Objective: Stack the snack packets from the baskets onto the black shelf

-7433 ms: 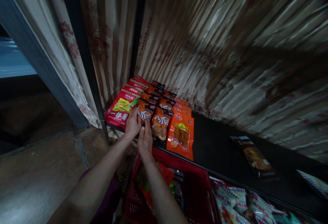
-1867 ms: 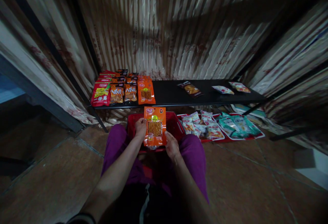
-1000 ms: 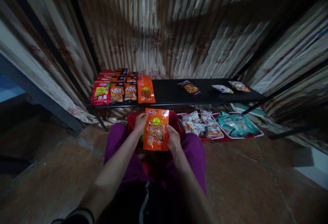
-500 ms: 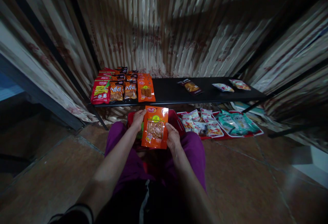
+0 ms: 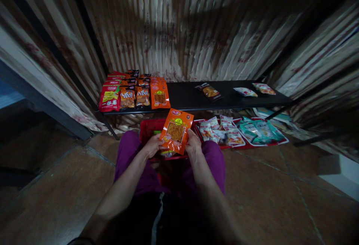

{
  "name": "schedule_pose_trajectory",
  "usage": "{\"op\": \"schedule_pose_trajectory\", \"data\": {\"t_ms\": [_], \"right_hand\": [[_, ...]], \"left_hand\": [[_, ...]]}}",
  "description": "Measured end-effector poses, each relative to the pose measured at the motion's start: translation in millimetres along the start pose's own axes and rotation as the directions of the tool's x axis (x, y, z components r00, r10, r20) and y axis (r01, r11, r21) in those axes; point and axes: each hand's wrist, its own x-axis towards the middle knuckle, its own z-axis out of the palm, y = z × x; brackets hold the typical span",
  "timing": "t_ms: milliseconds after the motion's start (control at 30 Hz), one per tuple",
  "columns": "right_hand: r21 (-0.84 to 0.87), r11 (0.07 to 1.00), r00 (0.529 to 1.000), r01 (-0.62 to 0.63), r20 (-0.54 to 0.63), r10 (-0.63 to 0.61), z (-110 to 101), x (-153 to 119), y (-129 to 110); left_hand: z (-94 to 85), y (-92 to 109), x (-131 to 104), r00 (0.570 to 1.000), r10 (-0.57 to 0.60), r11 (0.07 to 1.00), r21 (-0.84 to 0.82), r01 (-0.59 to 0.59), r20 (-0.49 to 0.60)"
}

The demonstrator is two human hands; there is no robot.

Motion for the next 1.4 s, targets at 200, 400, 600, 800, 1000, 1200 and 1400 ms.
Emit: {"op": "schedule_pose_trajectory", "data": {"t_ms": [200,400,600,800,1000,1200,1400], "right_hand": [[-0.054,0.998,0.989,-0.024,0.143,0.031,-1,-15,-5],[-0.140,0.987,0.944,-0.077,0.308,0.117,-2,-39,0],[-0.150,0.987,0.939,-0.050,0.331,0.098,-3,-42,0],[-0.130,0.990,0.947,-0.044,0.311,0.083,-3,-42,-1],[-0.134,0.991,0.952,-0.021,0.299,0.060,-3,-42,0],[-0.148,0.988,0.960,0.034,0.279,0.009,-1,-45,-2],[-0.164,0.981,0.963,0.101,0.262,-0.055,11,-56,-8]], "left_hand": [[0.7,7,5,0.995,0.095,0.991,-0.090,-0.097,-0.030],[7.4,10,12,0.979,0.169,0.975,-0.126,-0.183,-0.114],[10.8,7,12,0.975,0.177,0.970,-0.140,-0.196,-0.138],[10.5,8,12,0.973,0.199,0.966,-0.146,-0.215,-0.114],[8.0,7,16,0.970,0.187,0.979,-0.058,-0.198,-0.154],[11.9,3,29,0.890,0.362,0.907,0.324,-0.269,-0.277],[25.5,6,29,0.843,0.500,0.603,0.778,-0.175,-0.198]]}}
